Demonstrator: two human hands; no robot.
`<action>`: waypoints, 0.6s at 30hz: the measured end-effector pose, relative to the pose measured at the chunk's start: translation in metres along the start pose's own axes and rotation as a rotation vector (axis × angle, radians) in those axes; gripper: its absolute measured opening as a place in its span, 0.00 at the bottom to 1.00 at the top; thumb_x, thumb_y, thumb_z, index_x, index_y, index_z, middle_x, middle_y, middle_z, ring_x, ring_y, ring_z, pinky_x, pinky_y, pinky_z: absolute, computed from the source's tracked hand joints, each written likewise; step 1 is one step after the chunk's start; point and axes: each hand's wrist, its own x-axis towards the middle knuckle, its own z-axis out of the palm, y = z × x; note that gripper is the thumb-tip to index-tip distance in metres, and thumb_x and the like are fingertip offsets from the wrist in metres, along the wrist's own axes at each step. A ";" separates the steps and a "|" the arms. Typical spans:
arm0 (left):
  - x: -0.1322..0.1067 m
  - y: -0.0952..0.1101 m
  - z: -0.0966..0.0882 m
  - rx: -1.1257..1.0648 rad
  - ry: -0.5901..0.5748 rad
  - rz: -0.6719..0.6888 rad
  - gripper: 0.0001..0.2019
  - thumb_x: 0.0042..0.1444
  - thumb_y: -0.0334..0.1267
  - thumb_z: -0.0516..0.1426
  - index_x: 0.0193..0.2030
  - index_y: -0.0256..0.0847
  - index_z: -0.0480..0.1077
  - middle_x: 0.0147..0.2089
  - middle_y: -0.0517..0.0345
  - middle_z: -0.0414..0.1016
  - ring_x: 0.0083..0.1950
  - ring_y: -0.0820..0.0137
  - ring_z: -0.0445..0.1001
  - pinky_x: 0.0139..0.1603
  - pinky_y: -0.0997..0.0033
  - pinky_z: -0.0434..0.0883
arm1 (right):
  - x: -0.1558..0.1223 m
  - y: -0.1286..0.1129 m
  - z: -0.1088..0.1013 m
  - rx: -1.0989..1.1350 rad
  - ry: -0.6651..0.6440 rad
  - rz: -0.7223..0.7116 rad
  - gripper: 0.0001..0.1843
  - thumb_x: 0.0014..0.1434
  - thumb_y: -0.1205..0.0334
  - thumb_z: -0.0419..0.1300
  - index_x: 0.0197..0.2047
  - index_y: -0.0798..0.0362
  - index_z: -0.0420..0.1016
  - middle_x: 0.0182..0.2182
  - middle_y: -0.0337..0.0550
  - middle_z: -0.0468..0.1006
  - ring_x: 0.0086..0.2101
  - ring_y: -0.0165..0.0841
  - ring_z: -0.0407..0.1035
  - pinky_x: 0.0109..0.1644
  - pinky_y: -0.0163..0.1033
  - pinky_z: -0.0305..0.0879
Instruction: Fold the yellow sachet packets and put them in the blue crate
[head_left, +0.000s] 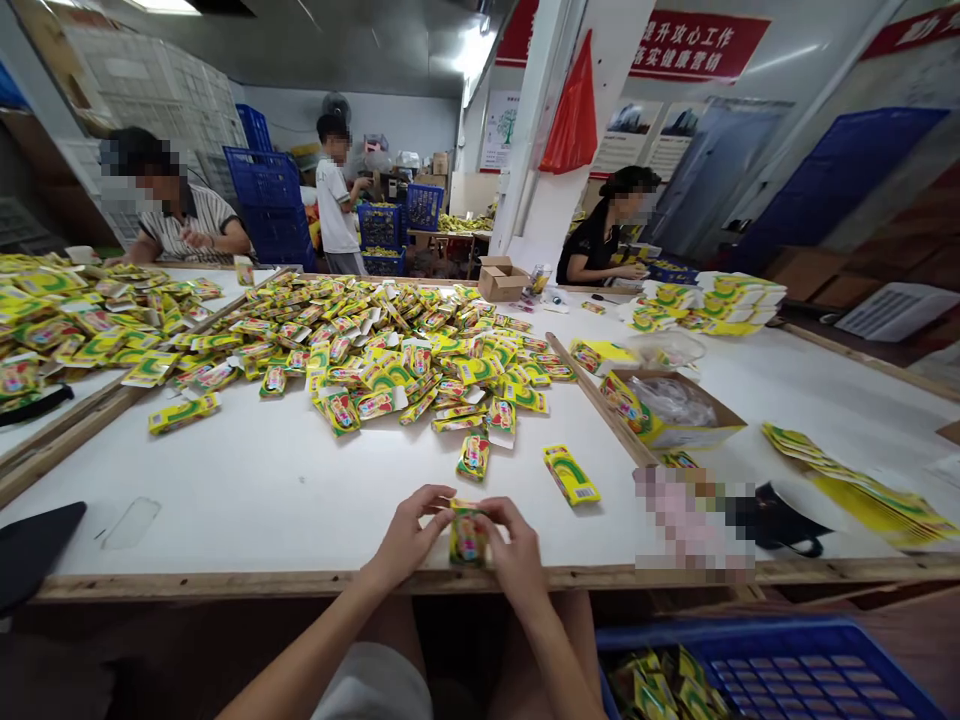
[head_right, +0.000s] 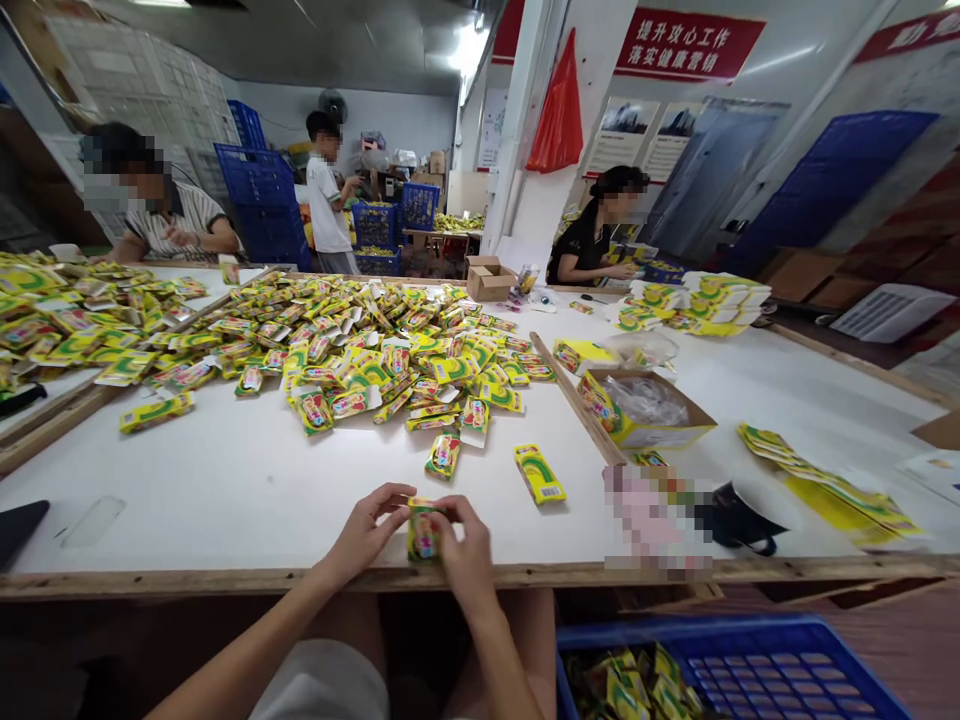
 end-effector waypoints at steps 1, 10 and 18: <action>0.007 -0.003 -0.009 0.077 0.027 0.030 0.15 0.59 0.42 0.55 0.51 0.42 0.68 0.50 0.50 0.74 0.49 0.63 0.74 0.50 0.62 0.71 | -0.004 -0.005 -0.018 -0.072 0.067 0.001 0.13 0.57 0.50 0.58 0.35 0.52 0.73 0.32 0.45 0.78 0.35 0.39 0.72 0.39 0.40 0.69; 0.130 -0.031 -0.120 0.741 0.314 0.072 0.23 0.52 0.27 0.56 0.56 0.35 0.61 0.60 0.38 0.65 0.64 0.51 0.59 0.64 0.47 0.53 | -0.050 -0.009 -0.171 -0.656 0.370 0.155 0.24 0.46 0.37 0.57 0.29 0.50 0.78 0.31 0.50 0.80 0.31 0.44 0.74 0.27 0.41 0.69; 0.127 -0.034 -0.125 0.742 0.239 0.050 0.20 0.48 0.26 0.56 0.50 0.38 0.65 0.47 0.45 0.72 0.52 0.54 0.70 0.54 0.54 0.64 | -0.048 -0.009 -0.076 -0.315 0.106 0.058 0.20 0.53 0.42 0.59 0.31 0.50 0.78 0.30 0.46 0.81 0.32 0.40 0.75 0.37 0.39 0.72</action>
